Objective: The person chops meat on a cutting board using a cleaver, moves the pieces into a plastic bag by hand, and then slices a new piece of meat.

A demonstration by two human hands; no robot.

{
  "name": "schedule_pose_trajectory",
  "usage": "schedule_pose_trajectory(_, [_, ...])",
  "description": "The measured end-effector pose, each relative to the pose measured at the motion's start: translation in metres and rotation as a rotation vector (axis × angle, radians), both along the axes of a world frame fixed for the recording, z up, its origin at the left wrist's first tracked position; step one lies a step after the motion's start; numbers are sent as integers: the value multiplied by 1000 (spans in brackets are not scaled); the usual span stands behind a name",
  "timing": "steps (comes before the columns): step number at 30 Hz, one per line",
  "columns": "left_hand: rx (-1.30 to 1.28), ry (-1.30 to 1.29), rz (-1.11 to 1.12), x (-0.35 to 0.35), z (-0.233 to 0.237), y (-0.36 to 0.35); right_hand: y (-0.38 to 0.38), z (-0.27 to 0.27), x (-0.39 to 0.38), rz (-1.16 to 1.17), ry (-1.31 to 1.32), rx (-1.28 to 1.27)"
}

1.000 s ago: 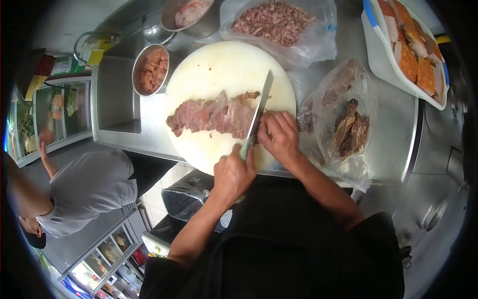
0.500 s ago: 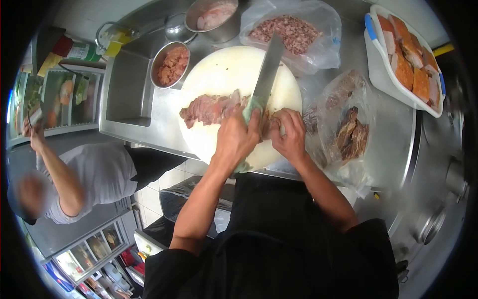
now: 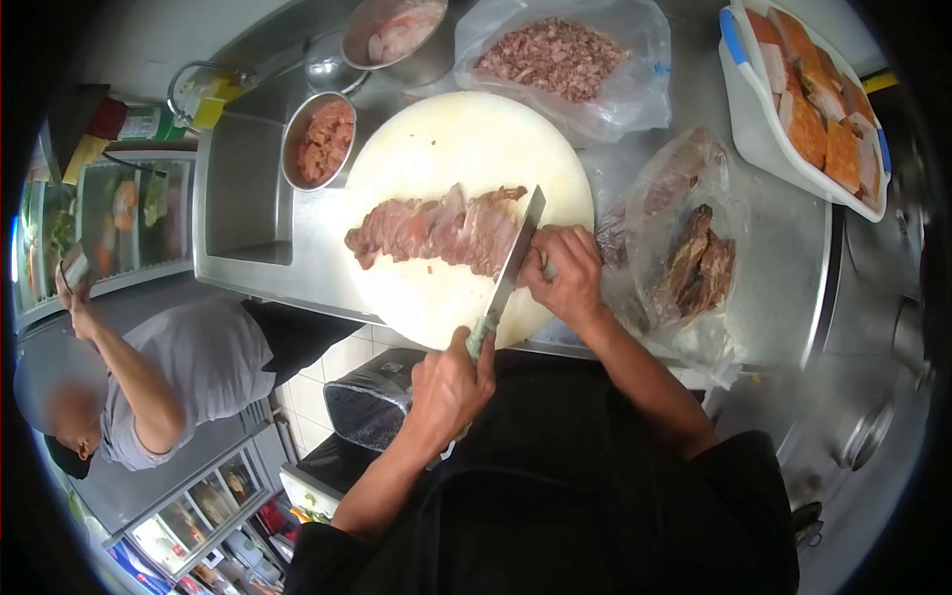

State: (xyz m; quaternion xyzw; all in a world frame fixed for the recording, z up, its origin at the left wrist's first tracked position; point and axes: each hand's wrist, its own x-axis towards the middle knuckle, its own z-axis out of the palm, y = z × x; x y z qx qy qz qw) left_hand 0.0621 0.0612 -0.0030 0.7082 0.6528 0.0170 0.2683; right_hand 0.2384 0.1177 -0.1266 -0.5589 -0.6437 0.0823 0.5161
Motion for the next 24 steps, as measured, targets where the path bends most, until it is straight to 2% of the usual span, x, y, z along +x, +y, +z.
schedule_pose_trajectory(4, [-41,-35,11,25,-14,37,0,-9,0,-18,-33,-33])
schedule_pose_trajectory(7, [41,-47,-23,23,-29,36,1,-10,-3,-22,-54,-41])
schedule_pose_trajectory(12, [-3,-36,-2,6,-27,9,2,-8,1,-22,-56,-29])
schedule_pose_trajectory(17, [81,-133,19,53,-38,76,-1,-9,2,-4,-75,-85])
schedule_pose_trajectory(21, [233,-225,12,53,-48,107,-2,-10,3,27,-23,-73])
schedule_pose_trajectory(23, [43,-264,97,51,-34,119,1,-9,2,34,0,-22])
schedule_pose_trajectory(24, [130,-327,80,43,-38,114,-1,-8,4,27,28,1])
